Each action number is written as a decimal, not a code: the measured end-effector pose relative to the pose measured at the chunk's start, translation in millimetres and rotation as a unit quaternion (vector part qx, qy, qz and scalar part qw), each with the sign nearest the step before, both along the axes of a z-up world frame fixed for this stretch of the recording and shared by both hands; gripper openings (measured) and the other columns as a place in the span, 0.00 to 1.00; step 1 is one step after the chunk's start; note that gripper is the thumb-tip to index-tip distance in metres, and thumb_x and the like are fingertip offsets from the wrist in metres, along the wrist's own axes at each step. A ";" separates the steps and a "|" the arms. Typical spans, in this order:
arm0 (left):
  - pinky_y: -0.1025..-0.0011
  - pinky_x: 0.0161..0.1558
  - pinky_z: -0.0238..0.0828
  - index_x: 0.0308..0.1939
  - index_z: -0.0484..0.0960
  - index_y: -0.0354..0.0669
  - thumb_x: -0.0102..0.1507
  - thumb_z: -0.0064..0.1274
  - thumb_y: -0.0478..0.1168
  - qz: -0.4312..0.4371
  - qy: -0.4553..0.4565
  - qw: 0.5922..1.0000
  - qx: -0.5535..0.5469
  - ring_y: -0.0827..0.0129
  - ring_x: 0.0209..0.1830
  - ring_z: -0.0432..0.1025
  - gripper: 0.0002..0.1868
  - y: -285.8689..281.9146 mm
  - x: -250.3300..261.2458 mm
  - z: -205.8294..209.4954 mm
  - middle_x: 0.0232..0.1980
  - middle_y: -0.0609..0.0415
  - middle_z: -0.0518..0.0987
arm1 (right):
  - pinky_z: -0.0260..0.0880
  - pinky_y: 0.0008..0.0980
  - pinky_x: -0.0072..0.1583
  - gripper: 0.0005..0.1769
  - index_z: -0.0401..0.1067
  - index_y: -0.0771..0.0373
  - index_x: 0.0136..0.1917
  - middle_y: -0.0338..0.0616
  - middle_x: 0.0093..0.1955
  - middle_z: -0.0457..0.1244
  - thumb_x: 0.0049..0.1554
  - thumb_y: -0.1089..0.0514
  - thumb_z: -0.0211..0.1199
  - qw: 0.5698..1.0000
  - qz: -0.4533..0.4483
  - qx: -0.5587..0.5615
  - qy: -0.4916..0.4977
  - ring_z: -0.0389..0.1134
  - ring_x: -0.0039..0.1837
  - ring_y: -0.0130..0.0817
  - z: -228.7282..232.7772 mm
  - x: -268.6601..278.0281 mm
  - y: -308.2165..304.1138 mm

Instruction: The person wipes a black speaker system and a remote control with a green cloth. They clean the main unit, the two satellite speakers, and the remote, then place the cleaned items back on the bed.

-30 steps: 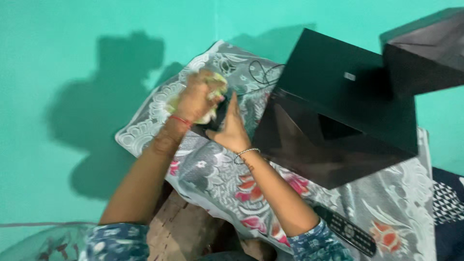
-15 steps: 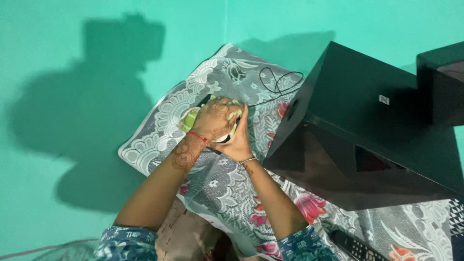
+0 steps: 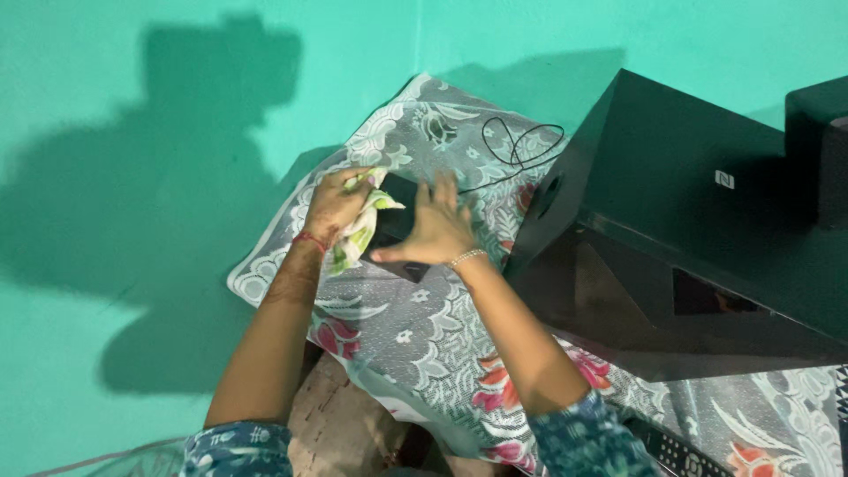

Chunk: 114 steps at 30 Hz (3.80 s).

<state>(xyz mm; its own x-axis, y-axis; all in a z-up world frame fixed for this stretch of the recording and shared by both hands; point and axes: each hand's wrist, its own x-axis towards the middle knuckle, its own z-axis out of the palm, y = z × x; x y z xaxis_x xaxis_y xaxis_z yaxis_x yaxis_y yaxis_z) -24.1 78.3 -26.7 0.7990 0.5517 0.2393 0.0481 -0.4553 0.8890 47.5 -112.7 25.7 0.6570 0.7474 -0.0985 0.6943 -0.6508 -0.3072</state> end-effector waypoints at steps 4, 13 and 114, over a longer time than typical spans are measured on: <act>0.73 0.46 0.74 0.58 0.85 0.42 0.67 0.57 0.42 -0.023 -0.030 0.977 -0.210 0.71 0.45 0.76 0.16 -3.5 -20.7 -14.5 0.50 0.50 0.85 | 0.32 0.71 0.75 0.89 0.38 0.73 0.80 0.67 0.80 0.42 0.26 0.24 0.82 0.999 0.013 -0.032 -0.007 0.37 0.80 0.66 13.3 -4.2 30.4; 0.63 0.55 0.72 0.58 0.86 0.51 0.66 0.59 0.47 -0.097 -0.060 0.988 0.104 0.57 0.61 0.71 0.17 -32.4 -39.6 45.2 0.63 0.44 0.75 | 0.53 0.60 0.69 0.79 0.47 0.67 0.79 0.59 0.72 0.52 0.24 0.40 0.86 0.966 -0.014 0.258 0.014 0.53 0.73 0.59 -11.9 -24.1 -1.2; 0.56 0.55 0.72 0.56 0.83 0.42 0.62 0.57 0.43 0.064 -0.091 0.965 0.237 0.41 0.55 0.73 0.20 -82.6 -28.0 23.4 0.58 0.30 0.74 | 0.56 0.37 0.72 0.77 0.21 0.54 0.82 0.41 0.80 0.43 0.42 0.58 0.79 0.740 0.031 0.483 0.467 0.50 0.78 0.37 -89.4 -8.3 -72.2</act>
<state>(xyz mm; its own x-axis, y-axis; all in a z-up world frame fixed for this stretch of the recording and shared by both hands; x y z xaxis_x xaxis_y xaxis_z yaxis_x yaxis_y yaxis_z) -52.0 -4.4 -3.4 0.6525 0.4364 0.6195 -0.0076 -0.8137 0.5812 39.1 -184.9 -63.7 0.6010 0.7914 0.1117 -0.0963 0.2104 -0.9729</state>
